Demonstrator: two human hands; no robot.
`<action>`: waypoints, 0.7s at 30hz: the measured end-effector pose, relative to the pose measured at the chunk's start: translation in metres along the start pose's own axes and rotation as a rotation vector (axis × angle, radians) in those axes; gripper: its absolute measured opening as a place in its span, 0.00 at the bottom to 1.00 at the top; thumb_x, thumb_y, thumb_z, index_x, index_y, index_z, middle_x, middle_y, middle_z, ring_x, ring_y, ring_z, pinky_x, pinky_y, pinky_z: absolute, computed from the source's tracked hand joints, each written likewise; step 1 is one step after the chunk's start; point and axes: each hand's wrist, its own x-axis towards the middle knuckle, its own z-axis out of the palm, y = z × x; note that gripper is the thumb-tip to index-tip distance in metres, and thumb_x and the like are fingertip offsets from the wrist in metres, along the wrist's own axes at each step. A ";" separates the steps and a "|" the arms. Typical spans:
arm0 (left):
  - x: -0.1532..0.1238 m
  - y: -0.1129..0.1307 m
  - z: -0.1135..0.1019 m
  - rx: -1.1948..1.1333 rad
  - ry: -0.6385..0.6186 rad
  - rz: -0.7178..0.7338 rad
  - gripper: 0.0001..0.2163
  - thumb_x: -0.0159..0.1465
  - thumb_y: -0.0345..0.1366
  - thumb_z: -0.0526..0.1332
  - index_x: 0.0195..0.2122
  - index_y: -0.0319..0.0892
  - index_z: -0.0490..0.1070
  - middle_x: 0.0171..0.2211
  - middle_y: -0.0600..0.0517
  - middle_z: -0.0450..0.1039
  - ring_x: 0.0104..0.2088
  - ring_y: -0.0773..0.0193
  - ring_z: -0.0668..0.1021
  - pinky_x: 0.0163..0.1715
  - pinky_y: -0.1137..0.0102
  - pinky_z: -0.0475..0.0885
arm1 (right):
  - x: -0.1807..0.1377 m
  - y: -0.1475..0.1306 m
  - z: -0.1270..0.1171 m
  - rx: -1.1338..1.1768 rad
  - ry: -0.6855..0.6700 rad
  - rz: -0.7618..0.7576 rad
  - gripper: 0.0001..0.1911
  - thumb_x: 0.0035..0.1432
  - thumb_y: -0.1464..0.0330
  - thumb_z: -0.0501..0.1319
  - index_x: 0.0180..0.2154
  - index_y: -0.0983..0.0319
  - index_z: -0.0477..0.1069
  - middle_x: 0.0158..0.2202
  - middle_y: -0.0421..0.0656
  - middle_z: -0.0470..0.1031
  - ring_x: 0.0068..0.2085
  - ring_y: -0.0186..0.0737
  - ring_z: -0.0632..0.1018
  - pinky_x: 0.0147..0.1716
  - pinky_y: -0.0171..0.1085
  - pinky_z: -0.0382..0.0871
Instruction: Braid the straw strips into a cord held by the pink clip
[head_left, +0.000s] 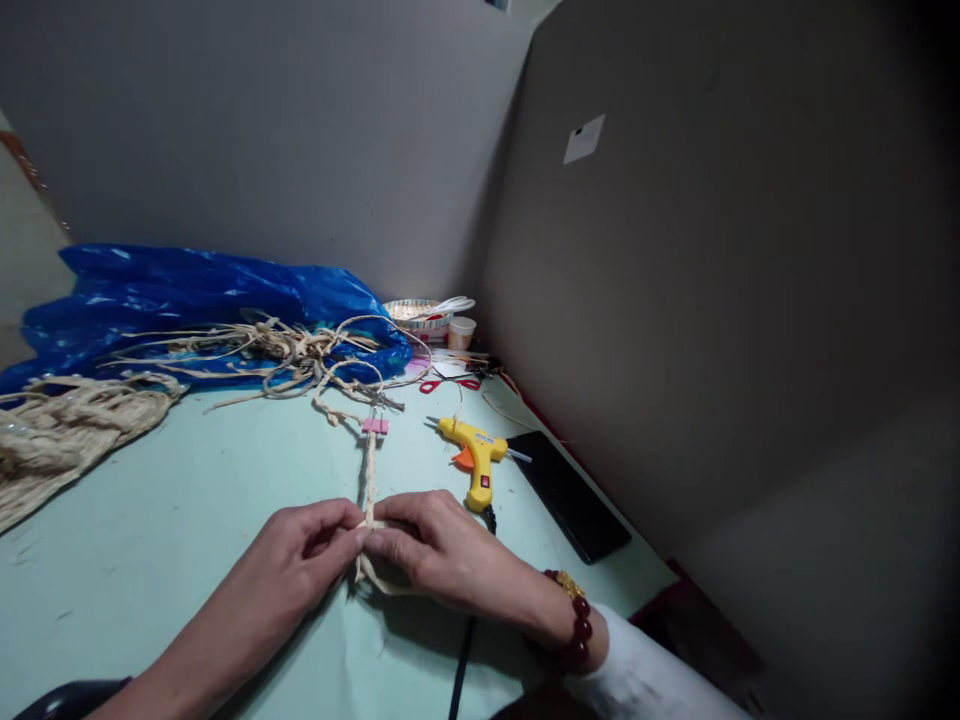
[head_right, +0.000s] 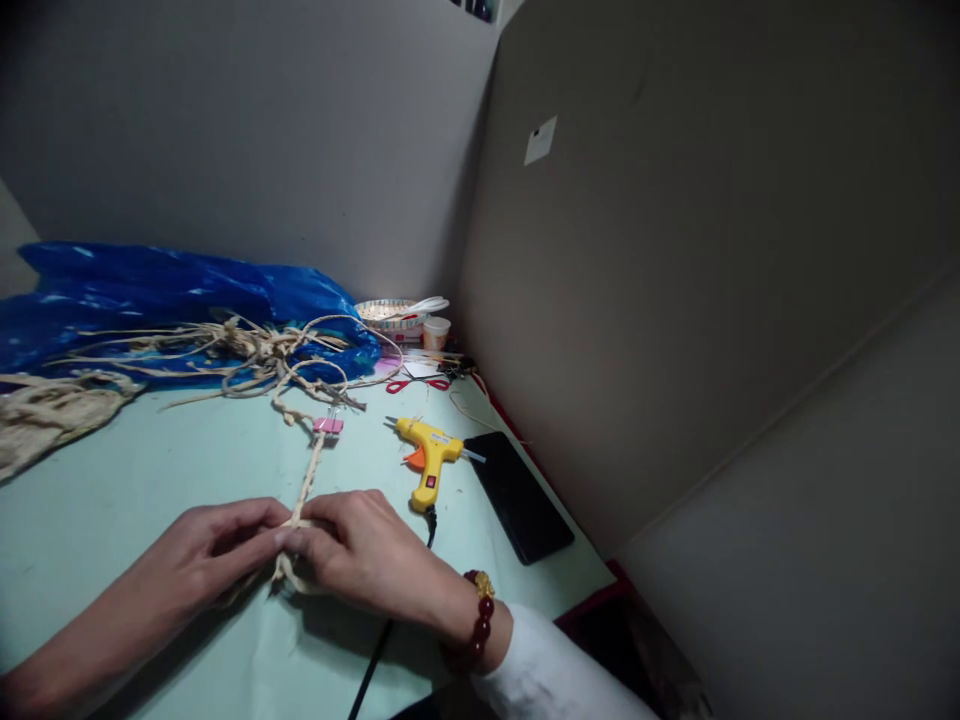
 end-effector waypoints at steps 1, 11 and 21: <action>-0.001 0.001 0.001 0.022 0.001 0.000 0.11 0.58 0.43 0.58 0.26 0.41 0.72 0.23 0.56 0.66 0.26 0.66 0.67 0.25 0.73 0.61 | 0.000 0.001 0.000 0.018 0.012 0.013 0.16 0.64 0.65 0.56 0.24 0.64 0.62 0.22 0.34 0.59 0.25 0.27 0.60 0.24 0.29 0.52; -0.013 0.008 0.002 0.263 0.107 0.041 0.15 0.62 0.47 0.53 0.26 0.45 0.71 0.24 0.54 0.75 0.27 0.62 0.74 0.30 0.72 0.67 | 0.004 0.009 0.009 0.274 0.167 0.165 0.13 0.57 0.67 0.57 0.24 0.65 0.72 0.21 0.38 0.65 0.24 0.30 0.62 0.24 0.30 0.56; -0.024 -0.007 0.027 0.435 0.181 0.438 0.15 0.66 0.37 0.51 0.23 0.46 0.70 0.19 0.54 0.72 0.20 0.65 0.75 0.24 0.74 0.68 | 0.003 0.004 0.006 0.421 0.063 0.133 0.16 0.57 0.67 0.59 0.20 0.65 0.65 0.20 0.35 0.54 0.25 0.28 0.55 0.23 0.31 0.48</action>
